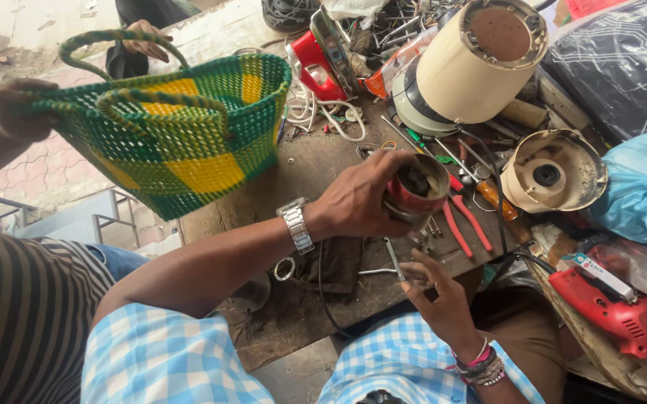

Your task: The person disassembles a small appliance, removes the motor, and inspects the internal components. They then reassemble the motor into the housing and place it back into the appliance container.

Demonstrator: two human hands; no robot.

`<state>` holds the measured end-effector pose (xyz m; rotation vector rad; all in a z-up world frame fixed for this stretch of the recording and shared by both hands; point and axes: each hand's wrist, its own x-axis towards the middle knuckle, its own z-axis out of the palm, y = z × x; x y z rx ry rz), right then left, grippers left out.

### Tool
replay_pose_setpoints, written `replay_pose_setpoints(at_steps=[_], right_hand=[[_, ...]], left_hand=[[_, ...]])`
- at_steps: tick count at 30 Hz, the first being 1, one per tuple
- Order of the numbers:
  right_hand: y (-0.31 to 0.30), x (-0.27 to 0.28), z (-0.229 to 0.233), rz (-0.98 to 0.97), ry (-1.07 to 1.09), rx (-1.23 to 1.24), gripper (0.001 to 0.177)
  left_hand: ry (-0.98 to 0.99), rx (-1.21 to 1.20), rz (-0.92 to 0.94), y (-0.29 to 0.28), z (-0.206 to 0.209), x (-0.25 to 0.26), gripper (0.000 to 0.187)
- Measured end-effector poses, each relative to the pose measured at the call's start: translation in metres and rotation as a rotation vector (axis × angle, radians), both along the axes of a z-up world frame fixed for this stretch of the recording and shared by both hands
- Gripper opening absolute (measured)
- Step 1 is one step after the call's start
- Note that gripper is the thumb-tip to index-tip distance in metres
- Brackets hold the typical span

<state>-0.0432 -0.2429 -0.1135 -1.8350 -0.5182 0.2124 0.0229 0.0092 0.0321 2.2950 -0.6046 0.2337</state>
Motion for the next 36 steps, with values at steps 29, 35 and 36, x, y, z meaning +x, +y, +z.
replay_pose_setpoints(at_steps=[29,35,36], right_hand=[[-0.014,0.01,-0.002,0.195,1.047,1.124,0.049],[-0.005,0.017,0.011,-0.13,1.105,0.867,0.047],[-0.004,0.017,0.009,-0.133,1.103,0.839,0.046]], left_hand=[[0.215,0.075,-0.598,-0.002,-0.017,-0.004,0.068],[0.15,0.208,-0.468,0.002,-0.014,-0.003,0.065],[0.122,0.242,-0.432,0.002,-0.012,-0.003,0.065]])
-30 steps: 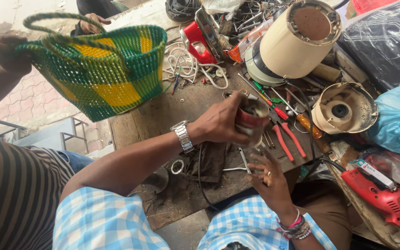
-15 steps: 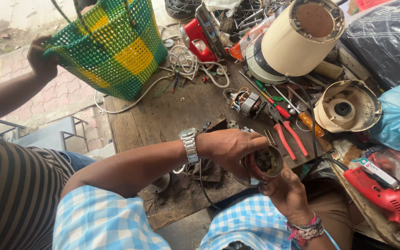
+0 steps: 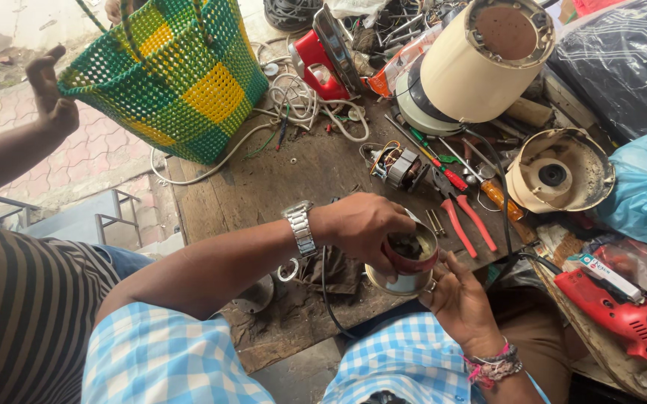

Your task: The person disassembles a small appliance, removes the motor, and inspects the internal components. They then reassemble the motor into the housing and place it back into the appliance container.

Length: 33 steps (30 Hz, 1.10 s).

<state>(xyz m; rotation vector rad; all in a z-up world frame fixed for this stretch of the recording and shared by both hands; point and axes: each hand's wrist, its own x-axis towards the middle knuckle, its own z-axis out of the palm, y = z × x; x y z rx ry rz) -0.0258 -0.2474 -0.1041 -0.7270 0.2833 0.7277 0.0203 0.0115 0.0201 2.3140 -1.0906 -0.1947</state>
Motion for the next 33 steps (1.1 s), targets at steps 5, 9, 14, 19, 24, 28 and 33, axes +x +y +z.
replay_pose_setpoints(at_steps=[5,9,14,19,24,28,33], right_hand=[[0.004,-0.002,-0.015,0.053,-0.052,-0.177,0.049],[0.012,-0.008,-0.025,0.253,-0.25,-0.345,0.051],[0.042,-0.011,-0.026,0.656,-0.55,-0.556,0.052],[0.066,-0.01,-0.039,0.834,-0.939,-0.671,0.048],[0.067,-0.008,-0.068,0.824,-0.833,-0.758,0.036],[0.062,-0.01,-0.079,0.72,-0.853,-0.651,0.03],[0.059,-0.01,-0.084,0.634,-0.937,-0.557,0.024]], left_hand=[[-0.014,0.05,0.146,0.009,0.013,0.011,0.063],[-0.116,-0.018,0.284,0.026,0.017,0.022,0.065],[-0.142,0.016,0.648,0.059,0.014,0.038,0.059],[-0.163,-0.079,0.922,0.103,0.021,0.049,0.055],[-0.357,-0.107,1.245,0.162,0.03,0.046,0.043],[-0.962,-0.311,1.431,0.276,0.028,0.053,0.043],[-1.907,0.393,1.782,0.405,0.092,0.023,0.057]])
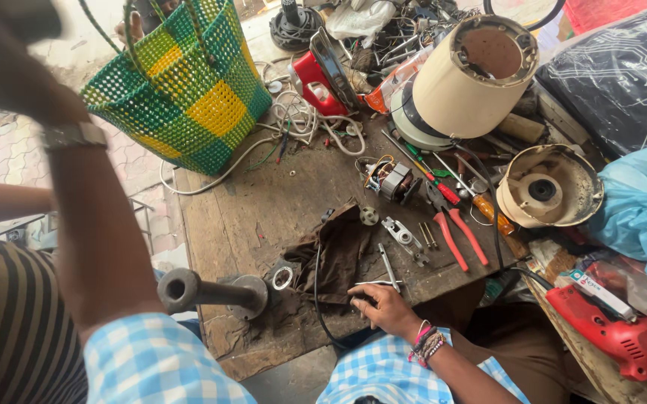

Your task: The person disassembles a small appliance, removes the motor, and inspects the internal components. They then reassemble the motor into the housing and place it back into the appliance container.

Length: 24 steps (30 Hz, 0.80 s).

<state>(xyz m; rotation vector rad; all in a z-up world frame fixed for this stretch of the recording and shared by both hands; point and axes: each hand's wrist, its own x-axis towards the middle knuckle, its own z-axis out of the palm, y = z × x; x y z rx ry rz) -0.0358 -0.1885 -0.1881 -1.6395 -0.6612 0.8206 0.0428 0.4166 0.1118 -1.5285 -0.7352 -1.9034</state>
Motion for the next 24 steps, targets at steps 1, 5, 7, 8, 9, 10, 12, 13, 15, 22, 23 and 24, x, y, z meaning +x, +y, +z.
replay_pose_setpoints(at_steps=[1,5,7,8,9,10,12,13,15,22,23,24], right_hand=[[0.0,0.0,0.0,0.001,-0.01,-0.015,0.024],[0.004,-0.002,0.0,-0.031,0.004,-0.064,0.023],[0.004,-0.003,0.0,-0.033,-0.037,-0.124,0.022],[0.003,-0.003,-0.001,-0.033,-0.058,-0.156,0.022],[0.003,-0.003,-0.003,-0.046,-0.174,-0.076,0.021],[0.004,-0.003,-0.006,-0.059,-0.29,0.004,0.02],[0.003,-0.003,-0.01,-0.057,-0.355,0.03,0.02],[0.003,-0.003,-0.011,-0.051,-0.307,-0.018,0.021],[0.003,-0.004,-0.012,-0.047,-0.265,-0.053,0.023],[0.003,-0.004,-0.01,-0.047,-0.234,-0.059,0.027],[0.004,-0.004,-0.009,-0.045,-0.234,-0.052,0.027],[0.004,-0.004,-0.008,-0.045,-0.224,-0.08,0.028]], left_hand=[[-0.11,-0.393,-0.331,0.01,0.002,-0.005,0.058],[-0.518,-0.904,-0.507,0.032,0.002,-0.017,0.068],[-0.591,-0.89,-0.433,0.035,-0.004,-0.017,0.076],[-0.622,-0.878,-0.401,0.038,-0.007,-0.017,0.08],[-0.647,-0.852,-0.337,0.04,-0.01,-0.015,0.085],[-0.635,-0.87,-0.335,0.044,-0.012,-0.013,0.086],[-0.609,-0.915,-0.325,0.051,-0.022,-0.01,0.089],[-0.603,-0.908,-0.391,0.055,-0.025,-0.006,0.087],[-0.586,-0.897,-0.523,0.061,-0.031,0.001,0.085],[-0.45,-0.962,-0.792,0.065,-0.048,0.024,0.062],[-0.448,-0.922,-0.827,0.064,-0.05,0.027,0.062],[-0.447,-0.882,-0.862,0.064,-0.051,0.029,0.061]])
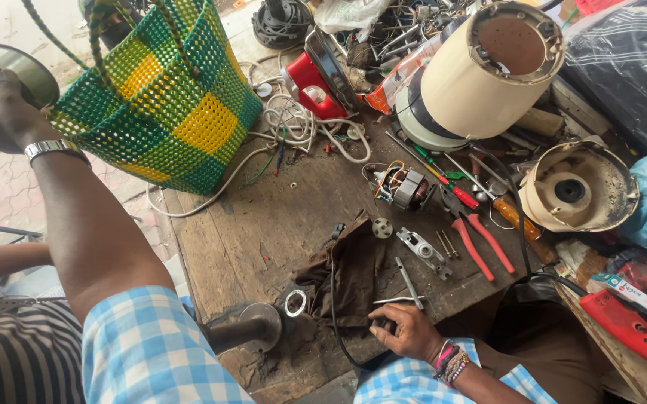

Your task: The person disassembles a small appliance, removes the motor, and inspects the internal components. They then reassemble the motor into the housing and place it back into the appliance container.

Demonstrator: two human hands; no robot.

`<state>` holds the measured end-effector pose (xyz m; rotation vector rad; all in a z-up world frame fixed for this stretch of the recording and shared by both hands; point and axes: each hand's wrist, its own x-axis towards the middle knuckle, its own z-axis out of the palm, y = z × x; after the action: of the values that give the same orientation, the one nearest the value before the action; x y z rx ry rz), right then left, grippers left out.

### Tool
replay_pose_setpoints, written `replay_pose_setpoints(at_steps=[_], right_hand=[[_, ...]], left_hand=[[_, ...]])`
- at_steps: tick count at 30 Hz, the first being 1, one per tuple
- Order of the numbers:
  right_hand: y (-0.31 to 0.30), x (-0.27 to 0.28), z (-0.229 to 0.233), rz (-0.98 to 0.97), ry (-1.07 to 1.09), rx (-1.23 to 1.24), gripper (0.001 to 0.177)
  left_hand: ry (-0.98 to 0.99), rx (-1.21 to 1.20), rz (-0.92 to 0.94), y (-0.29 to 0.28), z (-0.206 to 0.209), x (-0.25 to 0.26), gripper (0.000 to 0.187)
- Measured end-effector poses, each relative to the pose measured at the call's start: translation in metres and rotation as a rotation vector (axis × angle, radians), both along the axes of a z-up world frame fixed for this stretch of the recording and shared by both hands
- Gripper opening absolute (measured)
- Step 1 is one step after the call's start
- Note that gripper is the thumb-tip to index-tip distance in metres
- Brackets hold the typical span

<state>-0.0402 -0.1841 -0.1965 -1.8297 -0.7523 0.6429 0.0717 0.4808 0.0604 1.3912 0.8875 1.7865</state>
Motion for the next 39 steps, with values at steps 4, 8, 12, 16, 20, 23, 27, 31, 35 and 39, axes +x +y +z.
replay_pose_setpoints(at_steps=[4,8,12,16,20,23,27,31,35,39], right_hand=[[0.0,0.001,0.001,0.003,-0.013,0.002,0.029],[0.0,0.001,0.0,-0.003,-0.048,0.035,0.028],[0.001,0.0,0.001,-0.022,0.004,-0.012,0.028],[0.001,-0.001,-0.002,-0.024,-0.014,0.006,0.029],[0.001,0.001,-0.008,-0.008,0.029,-0.064,0.031],[0.001,0.0,-0.009,-0.004,-0.021,-0.028,0.031],[0.001,0.001,-0.007,-0.005,-0.008,-0.018,0.03],[0.002,0.002,-0.007,-0.001,0.027,0.031,0.029],[0.002,0.003,-0.007,-0.005,-0.011,-0.03,0.027],[0.004,0.002,-0.008,-0.035,-0.029,0.023,0.023]], left_hand=[[0.01,-0.148,0.082,0.013,-0.011,0.002,0.058],[-0.019,-0.364,-0.032,0.027,-0.019,0.001,0.05],[-0.078,-0.344,-0.078,0.029,-0.019,0.012,0.057],[-0.021,-0.069,-0.427,0.025,-0.019,0.026,0.053],[0.161,0.163,-0.479,0.021,-0.018,0.044,0.045],[0.147,0.131,-0.748,0.017,-0.015,0.048,0.037],[0.426,0.389,-1.121,0.003,-0.014,0.03,0.07],[1.277,0.139,-0.763,-0.023,-0.02,0.0,0.082],[1.424,0.289,-0.546,-0.047,-0.028,-0.003,0.056],[1.41,0.394,-0.329,-0.069,-0.046,0.004,0.056]])
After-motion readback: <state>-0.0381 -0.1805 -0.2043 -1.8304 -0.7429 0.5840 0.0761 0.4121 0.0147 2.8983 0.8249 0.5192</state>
